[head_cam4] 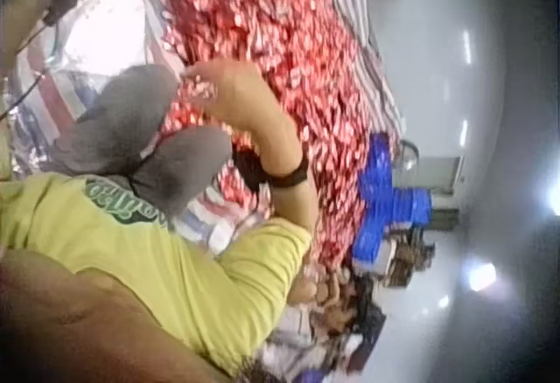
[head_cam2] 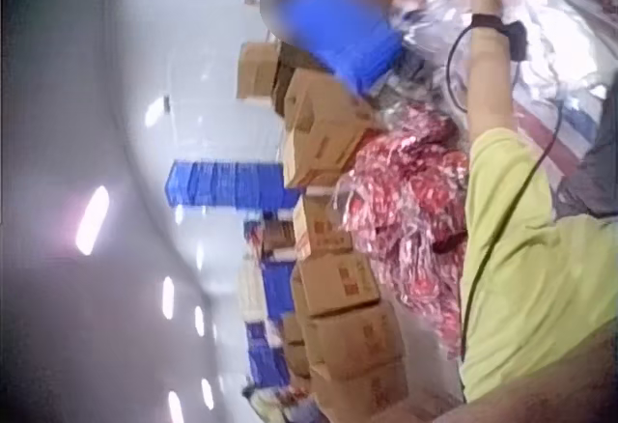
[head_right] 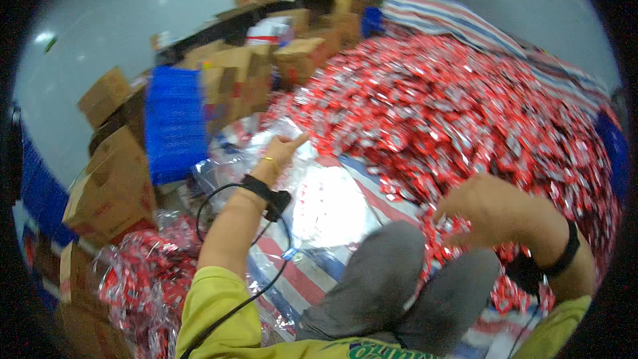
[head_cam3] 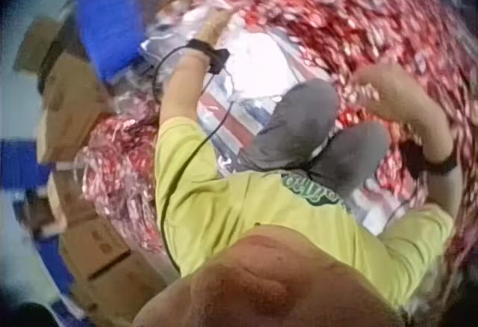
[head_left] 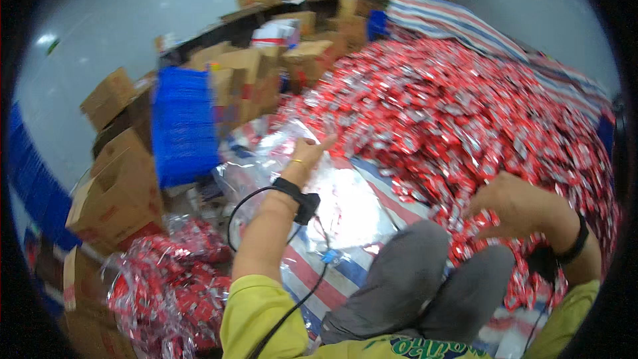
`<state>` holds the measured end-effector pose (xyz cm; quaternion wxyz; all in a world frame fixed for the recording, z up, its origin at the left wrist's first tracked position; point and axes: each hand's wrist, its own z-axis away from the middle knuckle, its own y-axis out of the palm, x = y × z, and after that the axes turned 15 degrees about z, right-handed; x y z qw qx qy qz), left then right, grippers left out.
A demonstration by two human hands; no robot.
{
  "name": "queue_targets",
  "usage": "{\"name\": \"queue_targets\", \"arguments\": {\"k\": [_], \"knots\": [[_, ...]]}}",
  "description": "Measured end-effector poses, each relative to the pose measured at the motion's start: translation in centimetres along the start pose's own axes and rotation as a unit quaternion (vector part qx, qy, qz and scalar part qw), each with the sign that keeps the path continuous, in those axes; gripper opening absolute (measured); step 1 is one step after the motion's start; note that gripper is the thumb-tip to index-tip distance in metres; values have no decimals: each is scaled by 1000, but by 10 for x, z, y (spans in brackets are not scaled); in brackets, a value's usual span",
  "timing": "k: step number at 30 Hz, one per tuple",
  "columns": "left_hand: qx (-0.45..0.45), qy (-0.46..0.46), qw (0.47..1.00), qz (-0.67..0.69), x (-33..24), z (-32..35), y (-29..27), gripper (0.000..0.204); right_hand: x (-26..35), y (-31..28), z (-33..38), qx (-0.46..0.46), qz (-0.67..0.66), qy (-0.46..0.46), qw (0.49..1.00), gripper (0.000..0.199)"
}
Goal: The recorder sorts small red packets from a large pile into transparent plastic bags while sitting on the floor.
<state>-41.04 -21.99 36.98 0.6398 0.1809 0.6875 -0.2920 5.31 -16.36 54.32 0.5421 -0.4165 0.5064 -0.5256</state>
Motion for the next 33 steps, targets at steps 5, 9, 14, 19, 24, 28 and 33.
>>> {"name": "queue_targets", "arguments": {"k": [5,9,14,19,24,28,33], "knots": [[216,15,973,76,33,-22,83,49,-108,93,27,-19,-168,135,976,41],[253,71,960,98,36,-2,149,39,-146,143,30,43,-276,199,939,55],[288,76,944,145,31,24,226,20,-195,235,-14,35,-350,240,905,80],[432,115,887,118,39,34,290,20,-247,274,-61,-30,-599,424,678,97],[413,57,901,116,82,19,324,40,-300,357,-97,-70,-658,408,630,79],[175,67,979,79,148,-35,334,32,-321,410,-101,-130,-695,372,601,36],[37,-182,950,249,200,-67,351,19,-325,488,-91,-135,-726,307,600,23]]}}
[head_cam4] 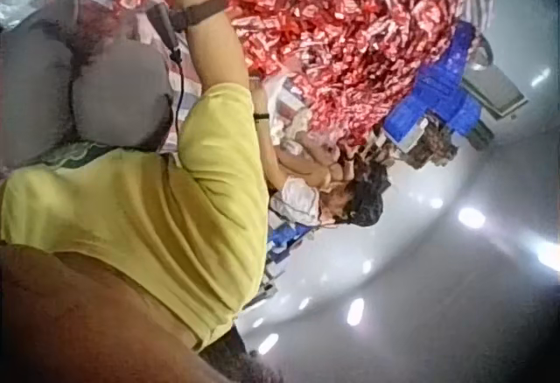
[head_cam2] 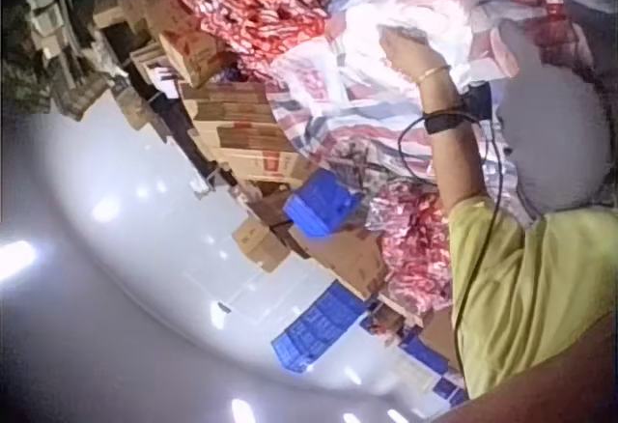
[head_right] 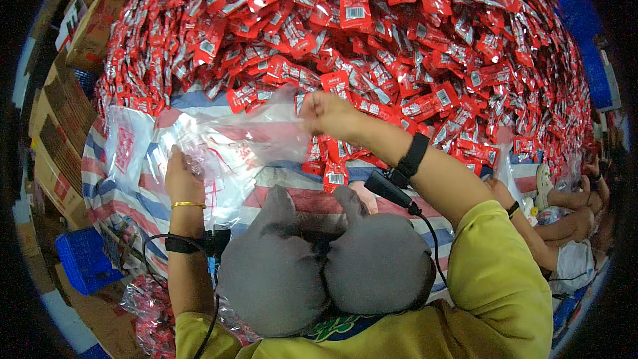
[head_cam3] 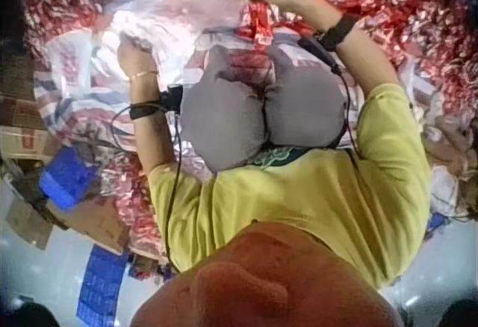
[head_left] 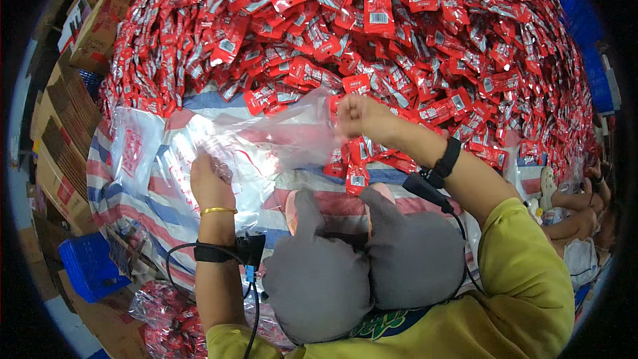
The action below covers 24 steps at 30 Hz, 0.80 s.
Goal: The recorder sorts small red packets from a large pile into transparent plastic bags while sitting on the floor.
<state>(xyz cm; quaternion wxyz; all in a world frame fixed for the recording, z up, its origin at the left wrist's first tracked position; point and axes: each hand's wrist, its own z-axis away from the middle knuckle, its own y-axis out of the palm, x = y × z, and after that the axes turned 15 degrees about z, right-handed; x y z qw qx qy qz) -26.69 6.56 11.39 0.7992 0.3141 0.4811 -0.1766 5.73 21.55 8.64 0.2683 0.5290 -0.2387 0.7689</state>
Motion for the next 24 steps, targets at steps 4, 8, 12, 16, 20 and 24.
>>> {"name": "queue_targets", "arguments": {"k": [4,8,12,16,20,24], "knots": [[-83,-46,984,150,22,-26,14,18,-17,2,12,80,357,136,921,75],[123,-33,991,34,25,-9,41,12,2,15,-21,-225,459,-223,830,109],[276,20,961,4,7,21,74,66,-6,41,-67,87,205,-46,974,57],[381,218,898,-35,-28,18,67,36,7,80,-68,296,-69,-55,951,40],[302,394,812,-307,-50,-4,68,13,-19,79,-73,271,73,-51,958,52],[304,375,736,-474,8,-56,42,20,-151,9,-76,-383,279,63,878,50]]}}
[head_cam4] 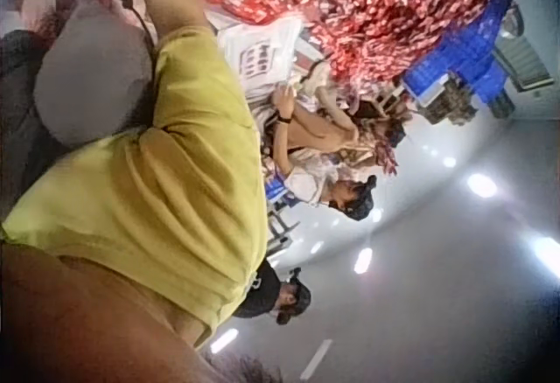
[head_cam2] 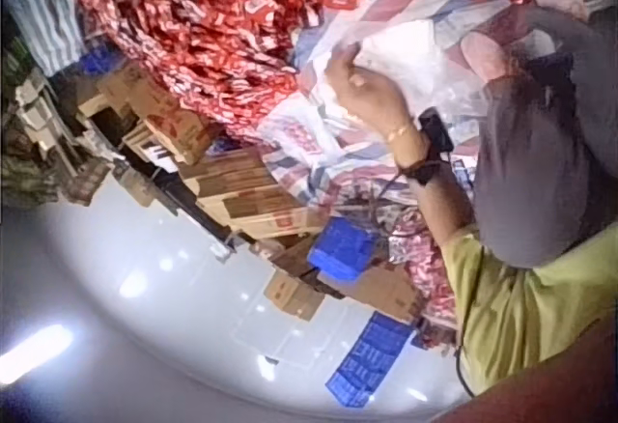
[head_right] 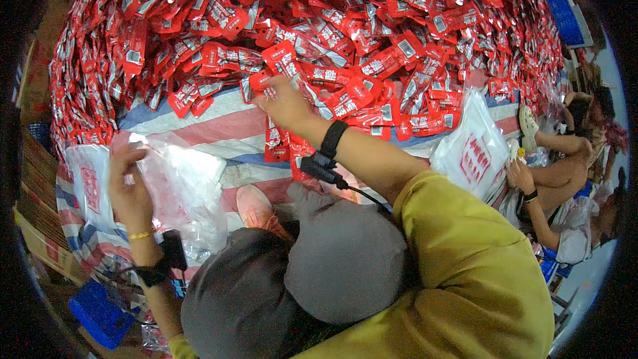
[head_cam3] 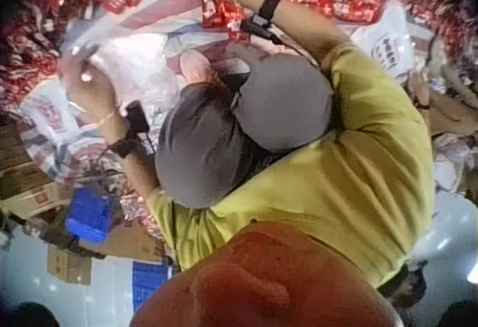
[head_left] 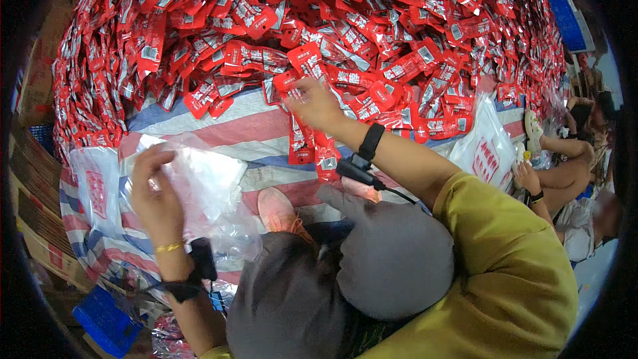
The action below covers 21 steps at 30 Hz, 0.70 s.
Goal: The recorder sorts small red packets from a large pile into transparent plastic bags while sitting on the floor.
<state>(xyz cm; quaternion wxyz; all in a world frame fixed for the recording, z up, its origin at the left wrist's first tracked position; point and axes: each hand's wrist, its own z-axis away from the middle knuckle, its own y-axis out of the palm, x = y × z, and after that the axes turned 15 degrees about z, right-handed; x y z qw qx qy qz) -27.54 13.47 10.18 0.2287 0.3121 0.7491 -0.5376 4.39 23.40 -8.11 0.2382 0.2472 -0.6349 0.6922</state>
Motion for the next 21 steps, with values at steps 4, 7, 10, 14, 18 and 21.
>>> {"name": "queue_targets", "arguments": {"k": [4,7,10,14,18,21], "knots": [[58,-172,968,176,34,38,115,49,-92,-3,3,-75,231,64,968,55],[44,-129,981,140,59,65,159,56,-108,-12,14,-46,199,-62,977,56],[98,-153,975,125,60,83,181,40,-112,-61,13,216,191,55,956,59],[58,-155,980,115,77,102,175,36,-161,-90,7,154,381,-227,883,84],[44,-132,990,20,93,122,167,43,-159,-104,-35,93,509,-320,794,121],[24,-89,993,-67,79,122,167,56,-150,-110,-38,153,578,-290,747,132]]}}
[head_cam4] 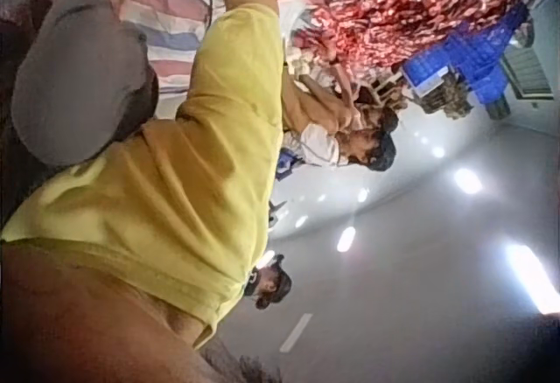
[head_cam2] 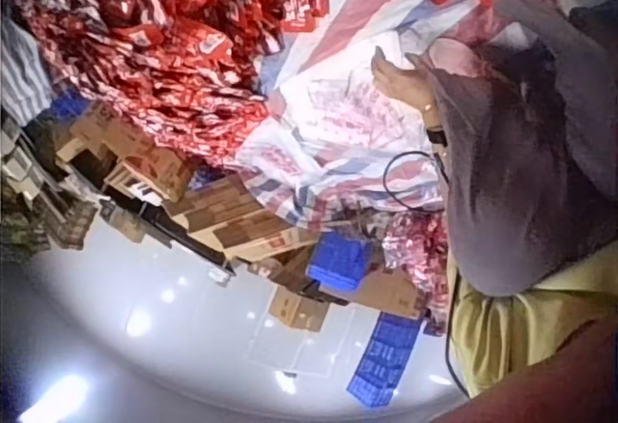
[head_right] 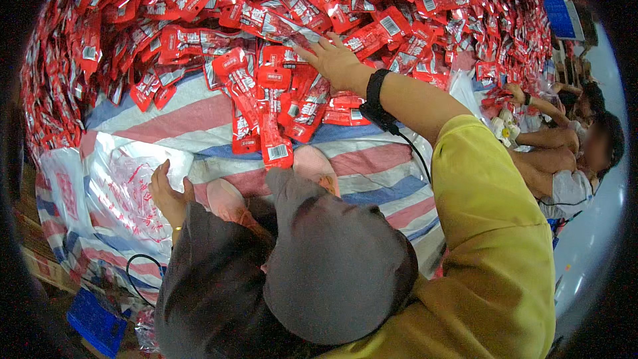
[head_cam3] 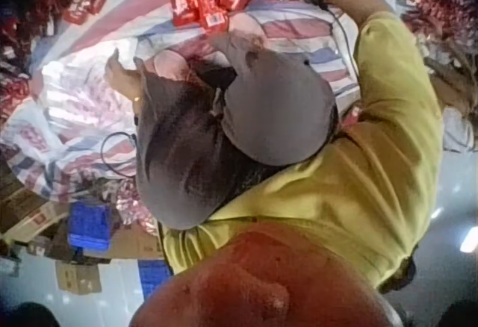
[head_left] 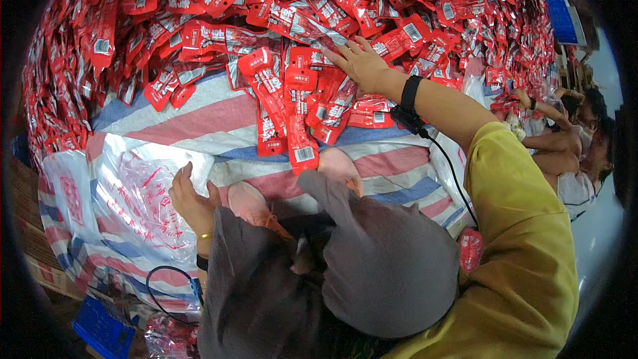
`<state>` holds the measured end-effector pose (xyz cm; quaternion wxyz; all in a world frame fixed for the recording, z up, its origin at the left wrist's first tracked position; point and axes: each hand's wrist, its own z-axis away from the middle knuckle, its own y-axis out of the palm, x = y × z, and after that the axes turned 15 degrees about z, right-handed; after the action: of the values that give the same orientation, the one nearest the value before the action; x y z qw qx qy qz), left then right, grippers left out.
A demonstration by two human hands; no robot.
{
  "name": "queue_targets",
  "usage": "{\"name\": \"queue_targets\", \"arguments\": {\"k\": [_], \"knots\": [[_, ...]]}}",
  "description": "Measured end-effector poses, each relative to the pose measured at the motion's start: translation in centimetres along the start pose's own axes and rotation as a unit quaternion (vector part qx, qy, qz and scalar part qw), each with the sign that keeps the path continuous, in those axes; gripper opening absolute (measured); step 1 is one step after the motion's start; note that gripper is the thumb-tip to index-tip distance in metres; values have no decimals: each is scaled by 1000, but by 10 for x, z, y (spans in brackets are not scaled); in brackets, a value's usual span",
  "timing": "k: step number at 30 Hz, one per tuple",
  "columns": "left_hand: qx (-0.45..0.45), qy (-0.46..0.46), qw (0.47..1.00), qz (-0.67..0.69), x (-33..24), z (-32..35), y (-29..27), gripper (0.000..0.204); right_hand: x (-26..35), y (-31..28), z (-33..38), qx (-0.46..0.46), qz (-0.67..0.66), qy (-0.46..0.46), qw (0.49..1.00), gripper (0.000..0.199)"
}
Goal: The recorder sorts small red packets from a large pile into transparent plastic bags while sitting on the floor.
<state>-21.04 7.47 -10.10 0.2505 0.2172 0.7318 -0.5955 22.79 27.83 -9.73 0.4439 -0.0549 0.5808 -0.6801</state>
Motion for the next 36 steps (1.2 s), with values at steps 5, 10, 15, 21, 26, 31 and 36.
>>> {"name": "queue_targets", "arguments": {"k": [5,10,15,21,26,31,36], "knots": [[-4,-10,999,-41,-9,17,-11,67,11,-4,32,102,-46,13,994,118],[-21,-99,994,29,22,56,-19,61,43,-15,73,27,-115,67,991,80],[-59,-91,991,81,15,13,-52,49,29,-6,102,132,-228,157,952,59],[-62,-50,990,112,-64,-46,-69,69,18,8,148,106,-544,201,808,89],[-12,9,1000,-3,-55,-28,-36,93,56,47,123,77,-375,137,914,119],[-8,-43,996,78,-49,-11,-30,85,92,65,96,-8,-274,178,945,143],[1,-12,996,92,-24,-5,-38,51,115,11,105,124,-351,140,918,128]]}}
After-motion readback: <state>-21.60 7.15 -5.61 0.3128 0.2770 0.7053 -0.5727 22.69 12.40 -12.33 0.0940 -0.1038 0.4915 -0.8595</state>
